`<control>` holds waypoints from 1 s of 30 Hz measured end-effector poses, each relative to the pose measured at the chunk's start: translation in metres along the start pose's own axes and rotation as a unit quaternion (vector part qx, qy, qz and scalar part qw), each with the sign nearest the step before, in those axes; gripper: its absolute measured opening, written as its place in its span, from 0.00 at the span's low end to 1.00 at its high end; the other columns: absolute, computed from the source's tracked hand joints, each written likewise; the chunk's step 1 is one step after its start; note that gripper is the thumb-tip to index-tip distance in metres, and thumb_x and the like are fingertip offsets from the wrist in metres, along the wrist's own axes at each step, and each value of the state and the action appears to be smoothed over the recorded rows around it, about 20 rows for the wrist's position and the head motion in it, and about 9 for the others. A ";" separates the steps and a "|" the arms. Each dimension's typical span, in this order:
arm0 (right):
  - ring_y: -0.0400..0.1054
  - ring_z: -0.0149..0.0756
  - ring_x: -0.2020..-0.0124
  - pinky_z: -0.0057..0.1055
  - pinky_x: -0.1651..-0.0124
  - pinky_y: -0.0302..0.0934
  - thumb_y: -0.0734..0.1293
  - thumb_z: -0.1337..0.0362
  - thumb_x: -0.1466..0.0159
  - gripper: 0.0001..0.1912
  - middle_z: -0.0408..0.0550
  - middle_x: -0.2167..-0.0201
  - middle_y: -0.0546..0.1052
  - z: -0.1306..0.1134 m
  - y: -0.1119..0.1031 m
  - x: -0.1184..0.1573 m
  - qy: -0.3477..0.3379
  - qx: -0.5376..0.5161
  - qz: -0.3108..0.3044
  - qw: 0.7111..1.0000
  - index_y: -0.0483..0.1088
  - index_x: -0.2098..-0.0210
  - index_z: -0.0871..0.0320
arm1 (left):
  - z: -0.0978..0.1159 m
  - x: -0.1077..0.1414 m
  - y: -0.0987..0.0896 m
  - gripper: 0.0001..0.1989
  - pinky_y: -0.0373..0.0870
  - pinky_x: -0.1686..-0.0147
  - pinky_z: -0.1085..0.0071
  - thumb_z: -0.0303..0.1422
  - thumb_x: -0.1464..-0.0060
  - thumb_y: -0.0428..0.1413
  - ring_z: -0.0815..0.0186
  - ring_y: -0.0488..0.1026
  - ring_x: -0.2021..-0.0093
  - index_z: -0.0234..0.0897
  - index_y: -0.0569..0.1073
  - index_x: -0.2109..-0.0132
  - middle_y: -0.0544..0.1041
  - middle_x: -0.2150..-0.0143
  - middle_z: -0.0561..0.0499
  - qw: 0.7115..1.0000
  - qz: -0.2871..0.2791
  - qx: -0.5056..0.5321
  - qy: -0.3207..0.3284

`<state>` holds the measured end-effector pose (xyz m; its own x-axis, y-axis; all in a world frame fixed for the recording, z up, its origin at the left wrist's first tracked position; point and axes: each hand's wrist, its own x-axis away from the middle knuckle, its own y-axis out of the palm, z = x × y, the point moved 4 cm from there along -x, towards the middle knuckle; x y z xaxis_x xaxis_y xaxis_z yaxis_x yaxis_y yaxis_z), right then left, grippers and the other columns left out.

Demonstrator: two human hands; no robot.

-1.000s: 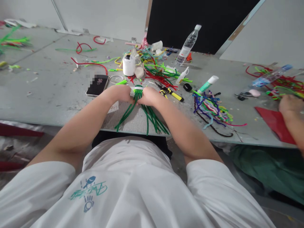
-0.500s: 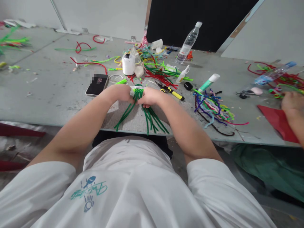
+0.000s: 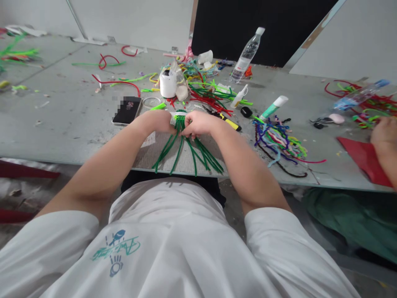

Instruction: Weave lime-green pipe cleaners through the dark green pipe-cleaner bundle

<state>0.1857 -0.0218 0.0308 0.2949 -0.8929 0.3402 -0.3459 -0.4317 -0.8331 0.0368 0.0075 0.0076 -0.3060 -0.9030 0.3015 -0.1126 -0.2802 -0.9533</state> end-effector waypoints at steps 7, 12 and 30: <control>0.82 0.45 0.55 0.31 0.54 0.70 0.79 0.59 0.35 0.10 0.51 0.61 0.88 -0.007 0.006 -0.005 -0.045 0.158 0.043 0.985 0.87 0.57 0.57 | -0.003 -0.001 0.002 0.33 0.72 0.52 0.63 0.53 0.48 0.62 0.46 0.83 0.47 0.39 0.88 0.42 0.88 0.52 0.40 1.000 0.000 0.003 -0.003; 0.83 0.49 0.49 0.32 0.53 0.72 0.79 0.66 0.36 0.11 0.54 0.52 0.88 -0.013 0.010 -0.001 -0.061 0.180 0.043 0.981 0.85 0.54 0.56 | 0.001 0.001 0.001 0.33 0.72 0.53 0.64 0.51 0.46 0.60 0.48 0.83 0.49 0.37 0.87 0.40 0.89 0.50 0.39 1.000 -0.002 -0.006 0.009; 0.85 0.52 0.50 0.34 0.53 0.75 0.75 0.63 0.32 0.18 0.64 0.53 0.89 -0.008 0.010 -0.001 -0.026 0.219 0.001 0.975 0.86 0.46 0.63 | 0.001 0.002 -0.001 0.34 0.73 0.55 0.64 0.56 0.45 0.62 0.46 0.83 0.50 0.38 0.87 0.42 0.87 0.57 0.40 1.000 0.002 -0.007 -0.003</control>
<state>0.1753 -0.0267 0.0254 0.3437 -0.8809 0.3253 0.0645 -0.3234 -0.9441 0.0369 0.0053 0.0090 -0.3012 -0.9062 0.2968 -0.1253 -0.2710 -0.9544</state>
